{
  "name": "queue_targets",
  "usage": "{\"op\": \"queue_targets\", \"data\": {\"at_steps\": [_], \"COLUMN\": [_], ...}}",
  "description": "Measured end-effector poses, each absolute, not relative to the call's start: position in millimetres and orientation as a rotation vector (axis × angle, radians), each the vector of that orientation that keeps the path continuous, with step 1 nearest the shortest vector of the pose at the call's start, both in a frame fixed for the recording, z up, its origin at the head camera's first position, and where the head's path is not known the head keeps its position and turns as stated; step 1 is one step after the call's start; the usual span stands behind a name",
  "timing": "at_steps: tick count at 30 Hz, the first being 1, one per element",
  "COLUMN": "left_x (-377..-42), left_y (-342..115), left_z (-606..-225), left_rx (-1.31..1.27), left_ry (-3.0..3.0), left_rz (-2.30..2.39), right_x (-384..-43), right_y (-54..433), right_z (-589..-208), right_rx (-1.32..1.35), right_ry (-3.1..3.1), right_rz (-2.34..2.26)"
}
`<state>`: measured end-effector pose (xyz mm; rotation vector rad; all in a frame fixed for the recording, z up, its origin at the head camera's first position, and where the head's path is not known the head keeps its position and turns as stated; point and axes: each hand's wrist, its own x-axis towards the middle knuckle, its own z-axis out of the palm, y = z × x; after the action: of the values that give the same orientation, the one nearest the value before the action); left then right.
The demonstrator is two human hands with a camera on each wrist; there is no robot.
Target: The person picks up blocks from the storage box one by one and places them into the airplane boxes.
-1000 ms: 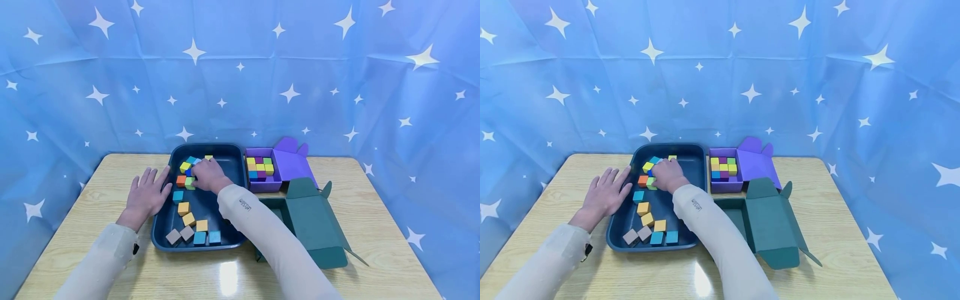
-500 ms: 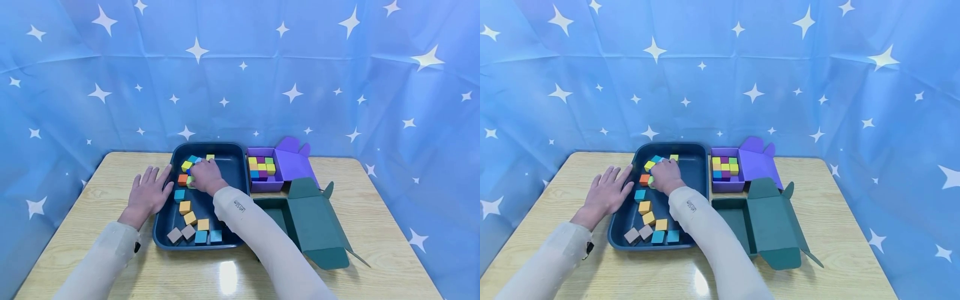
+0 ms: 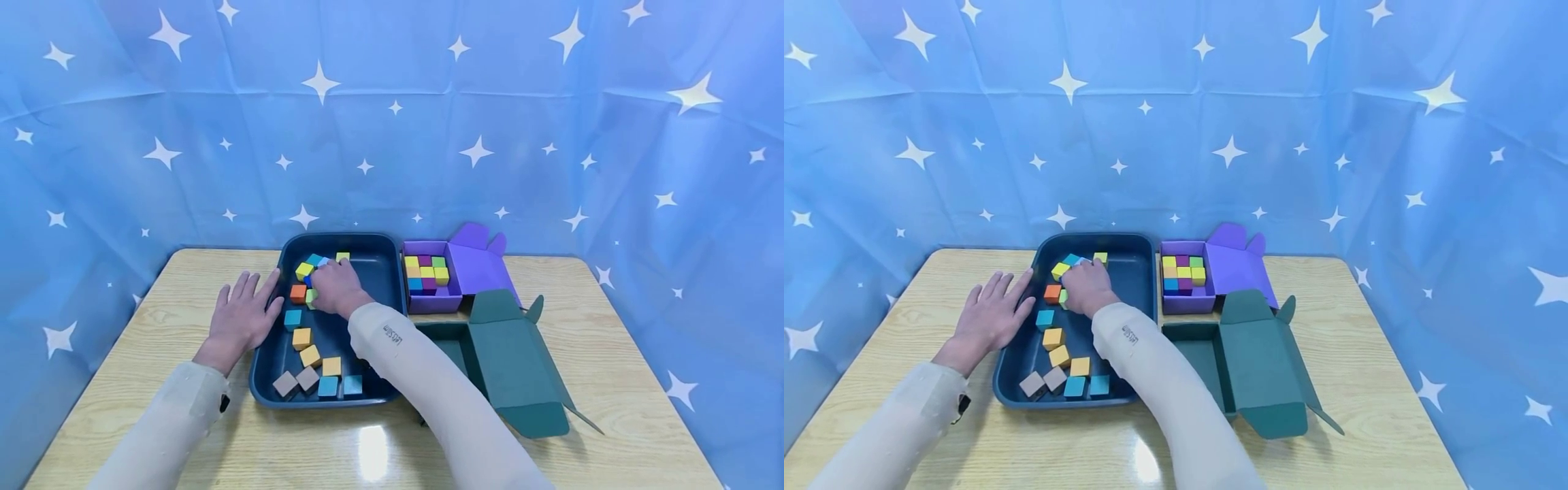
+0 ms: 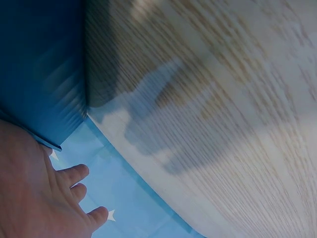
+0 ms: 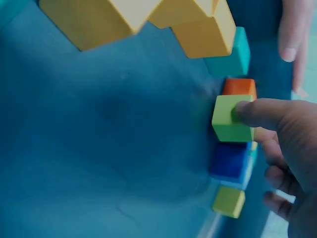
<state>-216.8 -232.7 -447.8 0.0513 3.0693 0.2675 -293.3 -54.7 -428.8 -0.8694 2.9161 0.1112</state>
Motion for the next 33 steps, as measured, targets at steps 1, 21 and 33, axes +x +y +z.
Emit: {"op": "queue_targets", "data": {"at_steps": [1, 21, 33], "left_x": [-216.4, -215.9, -215.5], "left_y": [-232.5, -232.3, -232.2], "left_z": [-447.3, -447.2, -448.3], "left_rx": [0.050, 0.074, 0.082], "left_ry": [3.069, 3.072, 3.081], "left_rz": [0.267, 0.235, 0.230], "right_x": [-293.2, -300.4, -315.7], "right_y": [-53.3, 36.8, 101.6], "right_z": [-425.9, -367.3, -351.8], "right_rx": [-0.878, -0.967, -0.884], "right_ry": [2.917, 2.953, 3.007], "right_rz": [0.114, -0.001, -0.051]}}
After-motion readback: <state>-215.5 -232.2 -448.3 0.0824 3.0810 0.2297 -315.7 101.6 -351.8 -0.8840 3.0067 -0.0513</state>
